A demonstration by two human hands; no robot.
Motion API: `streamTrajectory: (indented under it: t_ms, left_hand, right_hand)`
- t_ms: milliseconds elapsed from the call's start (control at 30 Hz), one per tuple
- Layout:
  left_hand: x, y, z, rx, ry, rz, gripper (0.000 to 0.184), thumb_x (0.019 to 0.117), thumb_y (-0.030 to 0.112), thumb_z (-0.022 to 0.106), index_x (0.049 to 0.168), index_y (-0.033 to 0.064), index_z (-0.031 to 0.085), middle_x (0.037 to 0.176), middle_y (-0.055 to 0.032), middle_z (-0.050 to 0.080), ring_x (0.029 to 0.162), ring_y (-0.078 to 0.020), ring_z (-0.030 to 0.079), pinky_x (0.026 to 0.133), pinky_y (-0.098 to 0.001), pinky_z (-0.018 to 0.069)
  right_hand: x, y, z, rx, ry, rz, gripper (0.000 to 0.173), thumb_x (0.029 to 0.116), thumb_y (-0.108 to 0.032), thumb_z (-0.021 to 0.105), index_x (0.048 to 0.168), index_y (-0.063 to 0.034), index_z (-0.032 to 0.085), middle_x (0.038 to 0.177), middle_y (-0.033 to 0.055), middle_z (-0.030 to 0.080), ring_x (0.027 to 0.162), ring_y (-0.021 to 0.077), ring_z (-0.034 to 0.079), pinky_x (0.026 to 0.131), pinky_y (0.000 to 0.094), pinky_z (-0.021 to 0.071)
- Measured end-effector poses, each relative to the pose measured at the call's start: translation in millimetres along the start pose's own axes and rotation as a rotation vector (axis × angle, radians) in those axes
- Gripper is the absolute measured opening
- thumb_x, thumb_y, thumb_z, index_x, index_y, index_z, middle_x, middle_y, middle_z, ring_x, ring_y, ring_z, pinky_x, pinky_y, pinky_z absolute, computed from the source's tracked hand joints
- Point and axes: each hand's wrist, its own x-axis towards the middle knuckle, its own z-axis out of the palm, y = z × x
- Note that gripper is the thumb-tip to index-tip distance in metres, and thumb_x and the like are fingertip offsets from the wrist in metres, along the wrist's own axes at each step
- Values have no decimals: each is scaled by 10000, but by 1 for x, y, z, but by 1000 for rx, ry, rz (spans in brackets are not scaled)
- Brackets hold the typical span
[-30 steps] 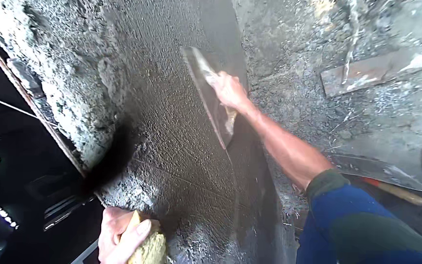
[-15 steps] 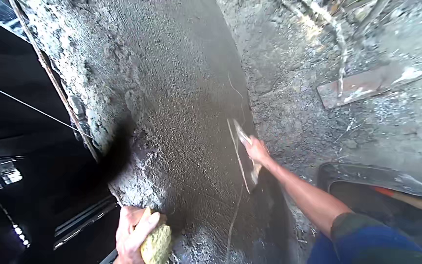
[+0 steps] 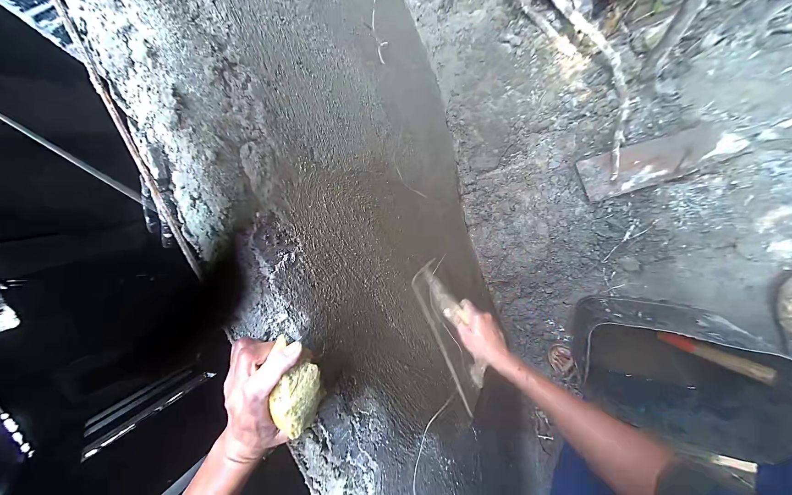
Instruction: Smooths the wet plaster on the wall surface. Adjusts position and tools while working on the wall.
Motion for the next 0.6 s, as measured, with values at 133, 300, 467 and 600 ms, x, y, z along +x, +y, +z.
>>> streamTrajectory:
  t_ms: [133,300,467,600]
  left_hand:
    - [3,-3,-1,8,4,22,582,893,481,618,1390,212,479,1067,-31,537,974,-138,535,915,-301,412]
    - [0,-1,-1,-4,8,12,598,892,480,638,1397,202,482,1081,-41,547,993,-149,548,921,-301,434]
    - [-2,-1,0,-18,7,1,620,876,477,652,1413,220,478,1083,-55,567,978,-183,555,896,-339,447]
    - [-5,-1,-1,-5,-7,-13,643,864,483,652,1426,228,470,1092,-70,577,984,-202,563,906,-361,455]
  right_hand:
    - [117,-26,-32,27,53,35,539,1077,-485,457,1338,-30,581,1101,281,689,1026,453,690,896,644,535]
    - [97,-185,-76,57,175,-284,575,1027,-617,473,1276,-117,607,976,192,698,933,396,700,782,629,555]
    - [-34,-154,-29,41,180,-509,519,1021,-629,474,1140,-139,601,714,67,612,634,275,647,541,498,541]
    - [-47,-28,10,-26,91,-300,582,1030,-573,487,1222,-42,627,859,157,704,803,354,712,709,567,572]
